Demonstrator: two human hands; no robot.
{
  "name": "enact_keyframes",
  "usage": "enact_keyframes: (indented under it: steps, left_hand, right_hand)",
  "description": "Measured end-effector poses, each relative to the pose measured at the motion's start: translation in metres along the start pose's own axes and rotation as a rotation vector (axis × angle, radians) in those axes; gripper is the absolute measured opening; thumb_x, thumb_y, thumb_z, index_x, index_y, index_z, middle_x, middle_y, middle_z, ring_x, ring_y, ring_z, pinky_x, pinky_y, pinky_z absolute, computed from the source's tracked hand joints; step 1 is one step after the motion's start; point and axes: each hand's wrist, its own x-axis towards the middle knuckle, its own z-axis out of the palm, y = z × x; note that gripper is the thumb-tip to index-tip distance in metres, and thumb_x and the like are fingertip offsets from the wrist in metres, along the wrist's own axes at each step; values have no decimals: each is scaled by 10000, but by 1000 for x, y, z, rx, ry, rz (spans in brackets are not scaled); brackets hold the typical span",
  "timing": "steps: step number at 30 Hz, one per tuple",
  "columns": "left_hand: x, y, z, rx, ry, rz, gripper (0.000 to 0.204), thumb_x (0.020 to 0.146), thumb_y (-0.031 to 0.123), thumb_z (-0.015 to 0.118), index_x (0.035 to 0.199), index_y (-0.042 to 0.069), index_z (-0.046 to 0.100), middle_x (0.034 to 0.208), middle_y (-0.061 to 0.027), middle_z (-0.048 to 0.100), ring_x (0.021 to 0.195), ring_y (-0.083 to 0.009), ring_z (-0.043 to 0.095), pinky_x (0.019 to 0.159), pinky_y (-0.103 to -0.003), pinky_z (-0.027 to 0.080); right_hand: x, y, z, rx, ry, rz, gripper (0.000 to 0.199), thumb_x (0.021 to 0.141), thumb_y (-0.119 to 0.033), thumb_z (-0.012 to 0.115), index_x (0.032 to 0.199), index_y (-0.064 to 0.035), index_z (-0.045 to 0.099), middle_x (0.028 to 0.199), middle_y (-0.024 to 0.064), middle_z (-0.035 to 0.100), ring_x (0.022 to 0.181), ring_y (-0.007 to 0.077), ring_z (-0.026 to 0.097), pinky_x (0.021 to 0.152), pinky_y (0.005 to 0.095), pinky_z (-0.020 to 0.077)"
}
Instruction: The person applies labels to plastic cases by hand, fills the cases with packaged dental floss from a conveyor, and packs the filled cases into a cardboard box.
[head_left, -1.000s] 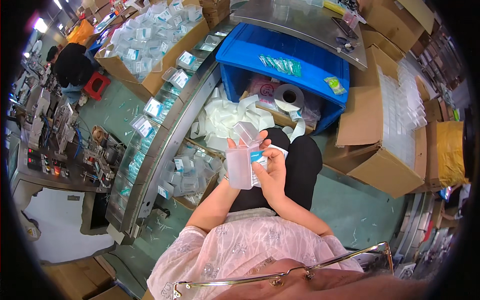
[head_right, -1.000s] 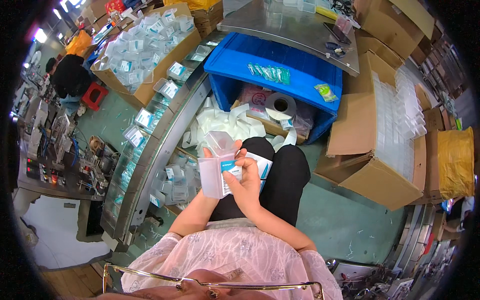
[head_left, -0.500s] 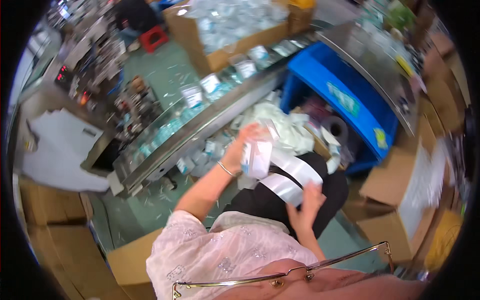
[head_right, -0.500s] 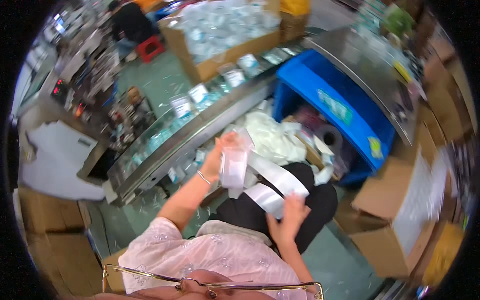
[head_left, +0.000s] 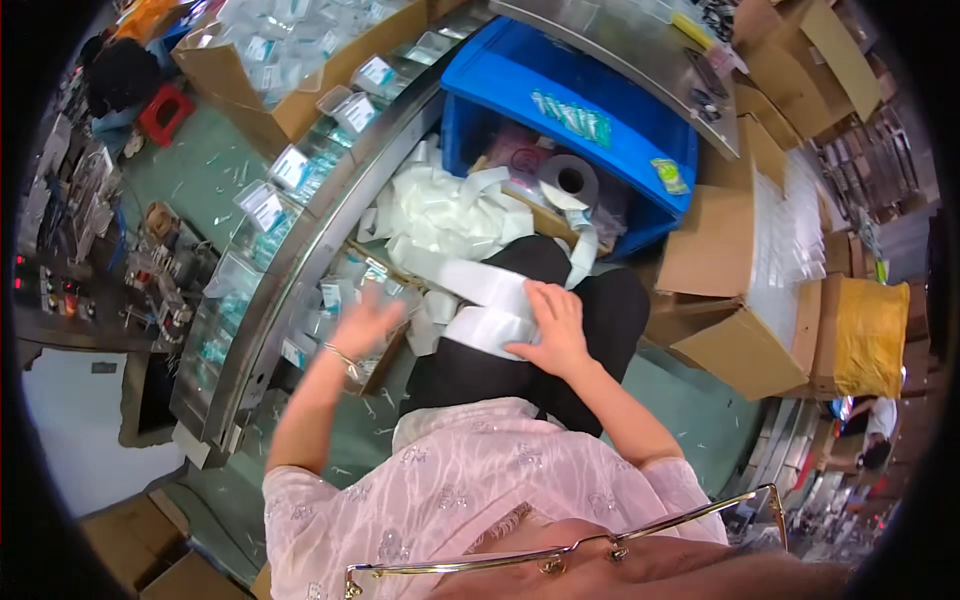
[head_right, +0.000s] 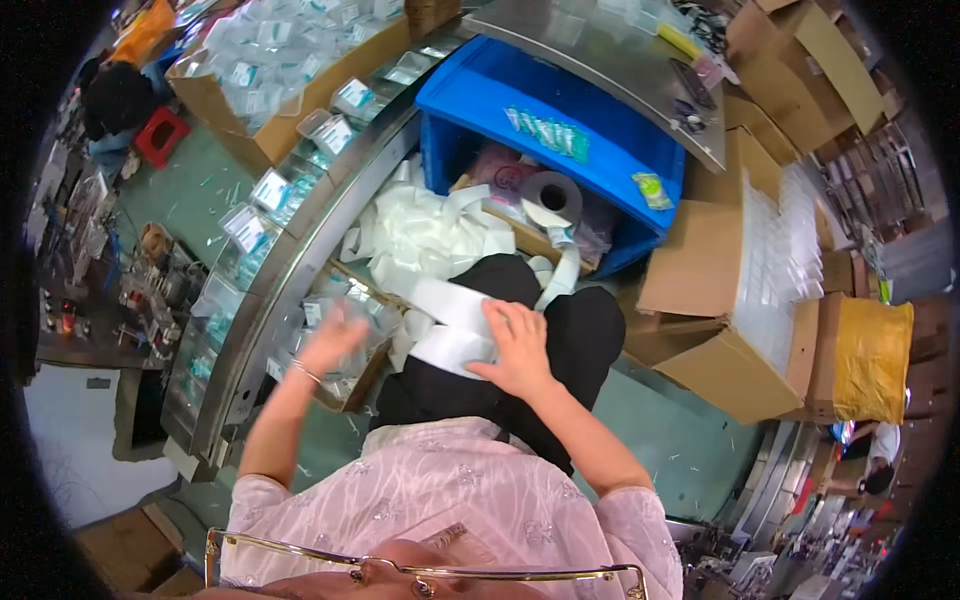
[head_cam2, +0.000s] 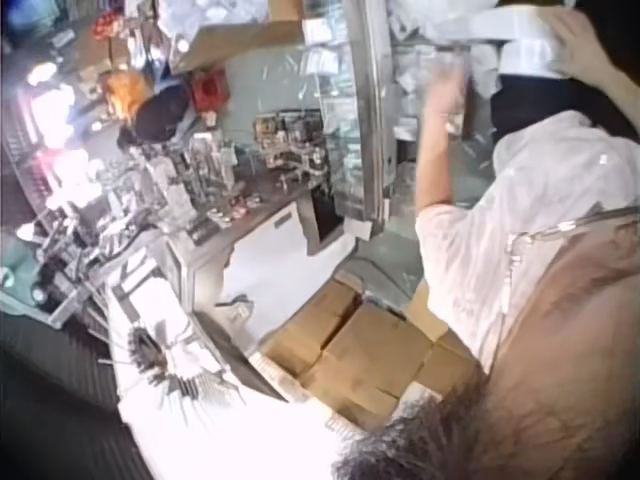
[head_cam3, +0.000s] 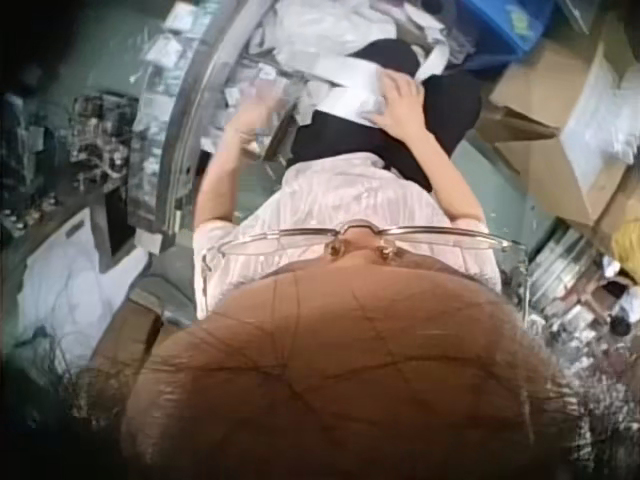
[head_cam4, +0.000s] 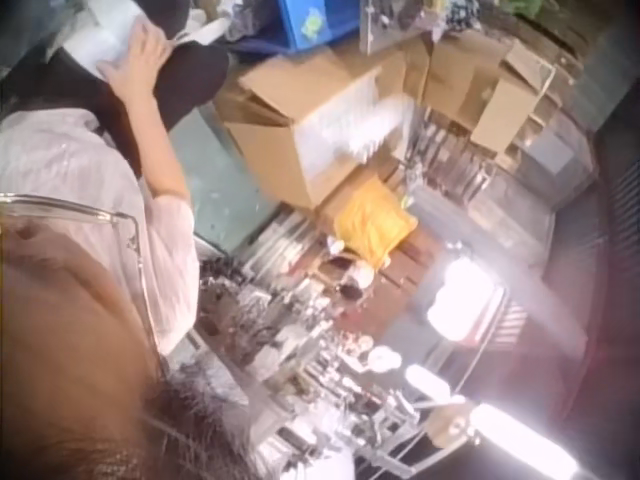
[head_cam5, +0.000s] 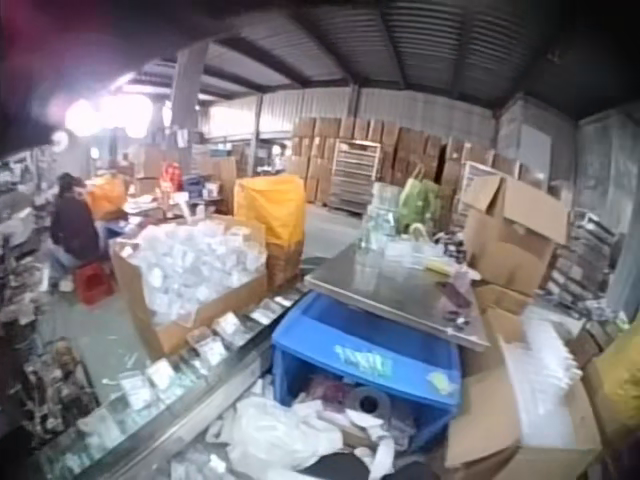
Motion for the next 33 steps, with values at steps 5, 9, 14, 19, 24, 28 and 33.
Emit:
enact_keyframes:
  steps: [5,9,14,19,24,28,33]
  left_hand:
    - [67,-20,120,-839,-39,169,698,827,377,560,1342,45,225,1197,-150,474,1003,-233,507,835,-417,414]
    - [41,23,110,-939,229,258,561,683,-16,624,1191,-7,386,1061,-116,536,982,-223,520,854,-331,421]
    - [-3,24,2,48,-254,-75,615,771,568,521,863,-36,593,704,-99,612,623,-162,609,541,-286,485]
    - [24,77,-115,940,332,156,461,703,460,604,655,1,621,639,-163,612,601,-302,603,562,-377,481]
    - [198,165,-141,764,350,464,293,695,267,622,904,67,579,868,-185,590,838,-336,566,729,-425,452]
    - [362,208,-165,974,533,557,217,641,37,542,848,82,589,877,-168,551,872,-347,527,744,-408,441]
    - [498,230,-206,801,485,633,204,595,-8,529,754,93,606,894,-154,549,878,-342,512,779,-400,425]
  right_hand:
    - [-8,-11,10,126,-13,-111,697,584,-294,736,1178,-54,463,1108,116,465,1036,299,429,893,389,319]
    - [-26,-5,9,120,-43,-148,493,667,-251,675,1089,-55,511,1007,104,501,972,286,460,824,391,336]
    - [-26,16,-4,230,-138,-168,325,715,-251,655,980,-76,587,967,85,552,936,276,500,812,375,364]
    - [67,65,-40,128,-106,-236,322,712,-209,653,999,-84,579,978,106,556,952,294,504,814,380,393]
    - [286,126,-23,126,-18,-469,251,702,-137,613,926,-30,573,966,141,556,914,331,516,808,403,413]
    - [471,170,45,75,88,-412,273,731,-114,575,984,-17,543,1029,158,531,975,331,504,850,364,418]
    - [632,222,122,147,318,-261,317,700,-92,586,1004,-17,532,1014,185,516,959,363,498,819,398,423]
